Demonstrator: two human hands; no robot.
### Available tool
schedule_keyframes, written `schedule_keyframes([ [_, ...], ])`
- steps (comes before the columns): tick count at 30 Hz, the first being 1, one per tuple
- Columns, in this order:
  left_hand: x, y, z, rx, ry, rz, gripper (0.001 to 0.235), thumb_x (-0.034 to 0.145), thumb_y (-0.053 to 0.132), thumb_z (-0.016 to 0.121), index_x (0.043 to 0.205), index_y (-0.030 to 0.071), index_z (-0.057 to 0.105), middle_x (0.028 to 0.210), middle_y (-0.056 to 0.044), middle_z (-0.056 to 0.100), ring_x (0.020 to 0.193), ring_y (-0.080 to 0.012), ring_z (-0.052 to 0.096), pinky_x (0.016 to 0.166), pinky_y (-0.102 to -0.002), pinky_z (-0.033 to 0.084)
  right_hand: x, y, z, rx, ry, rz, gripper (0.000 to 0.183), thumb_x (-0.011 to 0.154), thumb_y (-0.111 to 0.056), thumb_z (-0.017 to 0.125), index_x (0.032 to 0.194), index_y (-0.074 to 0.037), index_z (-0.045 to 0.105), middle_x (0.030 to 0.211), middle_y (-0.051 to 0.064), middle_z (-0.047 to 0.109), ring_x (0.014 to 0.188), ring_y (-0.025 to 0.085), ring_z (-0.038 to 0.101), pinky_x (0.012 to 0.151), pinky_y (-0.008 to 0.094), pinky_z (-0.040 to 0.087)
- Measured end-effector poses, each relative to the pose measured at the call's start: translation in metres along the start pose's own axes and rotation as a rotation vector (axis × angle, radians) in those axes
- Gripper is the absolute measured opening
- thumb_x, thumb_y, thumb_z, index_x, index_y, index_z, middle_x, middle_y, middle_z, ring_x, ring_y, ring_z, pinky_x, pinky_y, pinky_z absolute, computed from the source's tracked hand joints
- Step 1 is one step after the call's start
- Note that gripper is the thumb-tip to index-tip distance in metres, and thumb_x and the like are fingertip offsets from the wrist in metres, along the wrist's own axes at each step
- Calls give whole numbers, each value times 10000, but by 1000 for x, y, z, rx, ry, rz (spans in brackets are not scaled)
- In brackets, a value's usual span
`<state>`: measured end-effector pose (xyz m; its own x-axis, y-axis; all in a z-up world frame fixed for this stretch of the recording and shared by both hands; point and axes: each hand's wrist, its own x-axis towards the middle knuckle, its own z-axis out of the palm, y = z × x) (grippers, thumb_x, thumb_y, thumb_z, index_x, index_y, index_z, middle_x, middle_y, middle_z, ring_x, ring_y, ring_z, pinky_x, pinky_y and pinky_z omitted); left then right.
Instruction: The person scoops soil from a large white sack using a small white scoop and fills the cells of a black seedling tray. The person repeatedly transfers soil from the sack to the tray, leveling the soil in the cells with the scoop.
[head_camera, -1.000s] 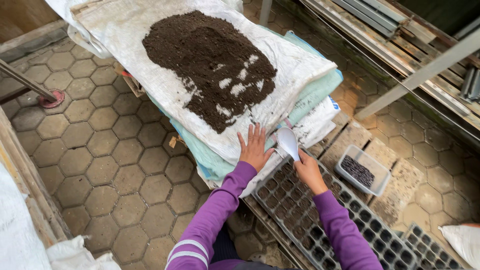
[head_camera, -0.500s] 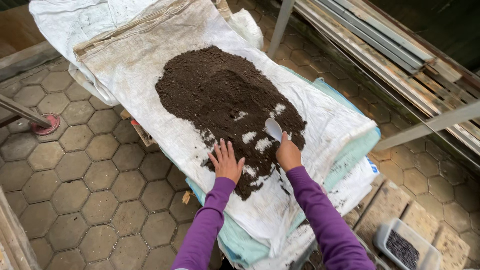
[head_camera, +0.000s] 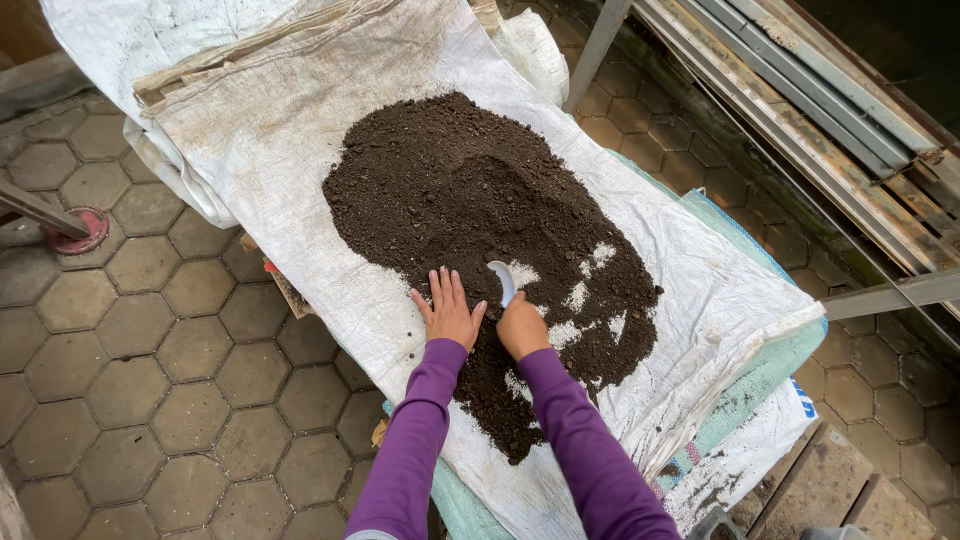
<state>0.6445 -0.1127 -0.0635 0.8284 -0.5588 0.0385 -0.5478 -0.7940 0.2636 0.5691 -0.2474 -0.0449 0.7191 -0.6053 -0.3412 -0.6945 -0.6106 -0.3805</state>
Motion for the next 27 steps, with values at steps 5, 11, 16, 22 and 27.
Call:
schedule_keyframes([
  [5, 12, 9, 0, -69, -54, 70, 768, 1050, 545, 316, 1607, 26, 217, 1681, -175, 193, 1581, -328, 38, 1190, -706, -95, 10, -6, 11, 407, -106, -47, 381, 968, -103, 535, 1191, 189, 633, 802, 206, 666, 638, 301, 640, 535, 416, 502],
  [11, 12, 9, -6, -192, 70, 95, 725, 1076, 508, 304, 1623, 45, 199, 1688, -216, 162, 1578, -383, 16, 1164, -708, -113, -19, -5, -51, 744, -303, 88, 496, 932, -45, 475, 1419, 5, 555, 662, 31, 556, 453, 115, 491, 381, 302, 397],
  [16, 4, 9, -9, -233, 117, 128, 728, 1090, 501, 284, 1633, 33, 153, 1707, -208, 116, 1580, -381, -3, 1163, -709, -118, -41, 19, -72, 987, -357, 130, 581, 946, -29, 485, 1526, -43, 463, 651, 5, 555, 444, 80, 458, 387, 274, 398],
  [22, -20, 37, -10, -313, 137, 222, 741, 1095, 507, 249, 1651, 35, 115, 1720, -182, 98, 1591, -363, -9, 1189, -688, -126, -83, 47, -90, 976, -312, 119, 537, 933, -32, 509, 1469, -34, 552, 638, 0, 566, 436, 76, 468, 377, 271, 391],
  [27, -61, 79, -20, -389, 138, 338, 740, 1090, 503, 260, 1652, 43, 118, 1722, -169, 117, 1597, -368, 11, 1199, -681, -136, -135, 76, -107, 953, -288, 33, 525, 905, -33, 535, 1419, -19, 639, 632, -8, 568, 433, 72, 479, 371, 267, 399],
])
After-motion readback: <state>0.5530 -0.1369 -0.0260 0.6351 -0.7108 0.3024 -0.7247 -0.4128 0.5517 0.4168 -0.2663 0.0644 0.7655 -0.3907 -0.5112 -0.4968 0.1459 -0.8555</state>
